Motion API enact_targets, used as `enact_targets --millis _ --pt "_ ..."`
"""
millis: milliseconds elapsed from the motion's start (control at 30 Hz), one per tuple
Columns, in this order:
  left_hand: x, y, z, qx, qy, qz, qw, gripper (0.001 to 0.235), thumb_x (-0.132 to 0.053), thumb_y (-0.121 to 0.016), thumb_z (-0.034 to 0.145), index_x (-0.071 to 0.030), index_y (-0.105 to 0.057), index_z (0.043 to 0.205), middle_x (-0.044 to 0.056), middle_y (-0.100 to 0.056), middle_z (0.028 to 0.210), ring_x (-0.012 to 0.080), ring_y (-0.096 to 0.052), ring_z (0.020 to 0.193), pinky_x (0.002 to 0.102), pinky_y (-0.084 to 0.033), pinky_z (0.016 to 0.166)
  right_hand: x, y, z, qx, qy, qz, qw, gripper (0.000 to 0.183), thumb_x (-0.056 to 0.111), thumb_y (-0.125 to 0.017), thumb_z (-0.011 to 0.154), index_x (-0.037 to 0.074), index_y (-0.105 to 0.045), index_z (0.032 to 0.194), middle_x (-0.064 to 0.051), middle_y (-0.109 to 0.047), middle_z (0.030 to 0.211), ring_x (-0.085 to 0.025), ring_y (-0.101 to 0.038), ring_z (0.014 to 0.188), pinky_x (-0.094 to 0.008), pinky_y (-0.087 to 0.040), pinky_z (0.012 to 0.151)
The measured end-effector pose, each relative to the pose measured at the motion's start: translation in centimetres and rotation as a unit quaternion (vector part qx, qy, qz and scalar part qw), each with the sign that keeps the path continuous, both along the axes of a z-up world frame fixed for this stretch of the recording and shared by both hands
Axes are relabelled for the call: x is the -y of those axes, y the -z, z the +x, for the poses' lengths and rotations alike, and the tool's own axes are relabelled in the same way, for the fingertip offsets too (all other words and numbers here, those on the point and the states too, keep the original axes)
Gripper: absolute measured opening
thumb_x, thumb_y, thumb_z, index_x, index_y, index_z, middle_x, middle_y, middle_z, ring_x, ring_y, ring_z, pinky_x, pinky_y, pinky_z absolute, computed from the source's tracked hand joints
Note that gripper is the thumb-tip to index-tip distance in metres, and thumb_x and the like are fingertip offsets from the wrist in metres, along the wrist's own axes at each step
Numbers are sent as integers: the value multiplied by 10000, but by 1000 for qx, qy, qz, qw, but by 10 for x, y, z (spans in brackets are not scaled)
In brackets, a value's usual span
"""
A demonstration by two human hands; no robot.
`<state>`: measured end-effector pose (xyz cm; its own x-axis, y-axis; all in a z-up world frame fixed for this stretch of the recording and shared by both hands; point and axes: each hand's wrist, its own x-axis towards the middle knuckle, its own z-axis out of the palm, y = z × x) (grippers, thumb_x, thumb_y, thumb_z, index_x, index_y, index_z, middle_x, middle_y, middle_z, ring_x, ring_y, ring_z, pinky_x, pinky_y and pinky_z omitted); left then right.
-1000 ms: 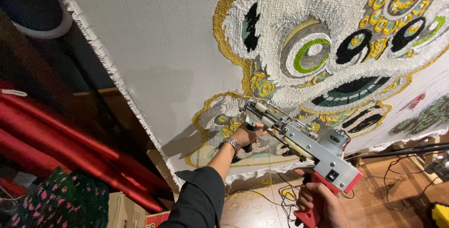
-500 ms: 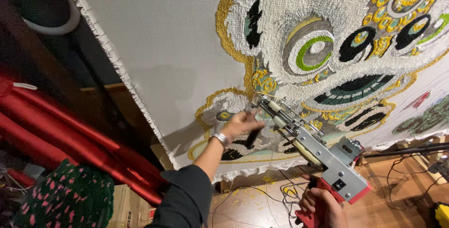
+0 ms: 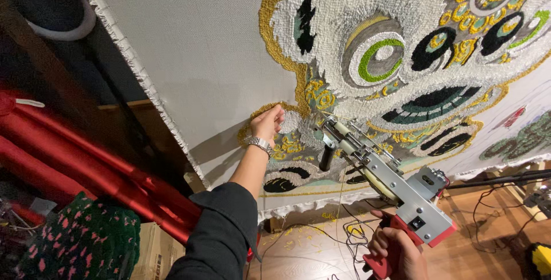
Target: The person uses a handheld tufting gun to apply yarn into a stretched fabric canvas, following a pre-drawn design of a stylized lion head. They guide the tool along the outlines and fill areas with consistent strokes, occasionally adjusting the yarn feed with their left hand.
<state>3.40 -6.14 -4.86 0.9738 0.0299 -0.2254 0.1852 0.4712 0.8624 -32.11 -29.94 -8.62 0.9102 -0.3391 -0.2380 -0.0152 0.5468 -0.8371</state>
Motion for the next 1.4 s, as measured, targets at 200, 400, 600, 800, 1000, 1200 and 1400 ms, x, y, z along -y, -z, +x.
enact_targets --millis 200,400,600,800,1000,1200,1400 --pt "6 21 -5 70 -27 51 996 149 -202 -795 884 -61 -782 927 23 -768 834 73 -664 705 233 -467 582 3 -2 -3 16 -23 -6 1000 576 116 -475 845 -96 -484 1380 -46 -378 613 -165 -394 500 -341 -372 499" --pt "-1 33 -29 146 -5 213 966 109 -209 -805 836 -108 -809 878 39 -794 854 99 -704 743 252 -565 692 5 2 -6 27 -16 -8 999 570 101 -489 851 -114 -491 1378 -28 -379 627 -143 -382 511 -323 -370 511" --pt "4 65 -44 191 116 334 916 225 -249 -812 806 -105 -799 978 44 -810 981 124 -759 876 263 -619 787 4 -6 -9 7 -34 -12 999 567 127 -491 837 -79 -508 1366 -37 -380 593 -156 -393 493 -332 -361 485" --pt "25 112 -82 274 293 282 871 618 -256 -892 758 -120 -640 1306 102 -701 1274 192 -649 1138 286 -528 928 6 -14 -15 -4 -57 -26 998 570 128 -513 826 -100 -519 1349 -44 -382 583 -165 -389 478 -343 -341 465" --pt "40 104 -123 204 262 267 905 662 -371 -925 803 22 -598 1223 107 -669 1023 194 -621 934 337 -515 814 0 -18 -26 -13 -84 -31 996 565 139 -549 803 -110 -576 1310 -40 -396 587 -164 -404 482 -330 -333 482" --pt "37 121 -126 290 182 261 902 470 -302 -878 846 -10 -662 1145 31 -650 853 125 -589 770 319 -495 692 -12 -29 -31 -18 -121 -32 992 569 149 -565 796 -107 -595 1303 -39 -389 576 -171 -405 478 -345 -366 476" --pt "35 147 -124 224 178 266 921 433 -312 -809 886 -20 -718 1193 66 -727 865 108 -625 612 271 -505 552 -18 -29 -32 -59 -136 -29 989 572 169 -549 789 -35 -592 1322 -28 -371 568 -171 -413 492 -370 -416 467"
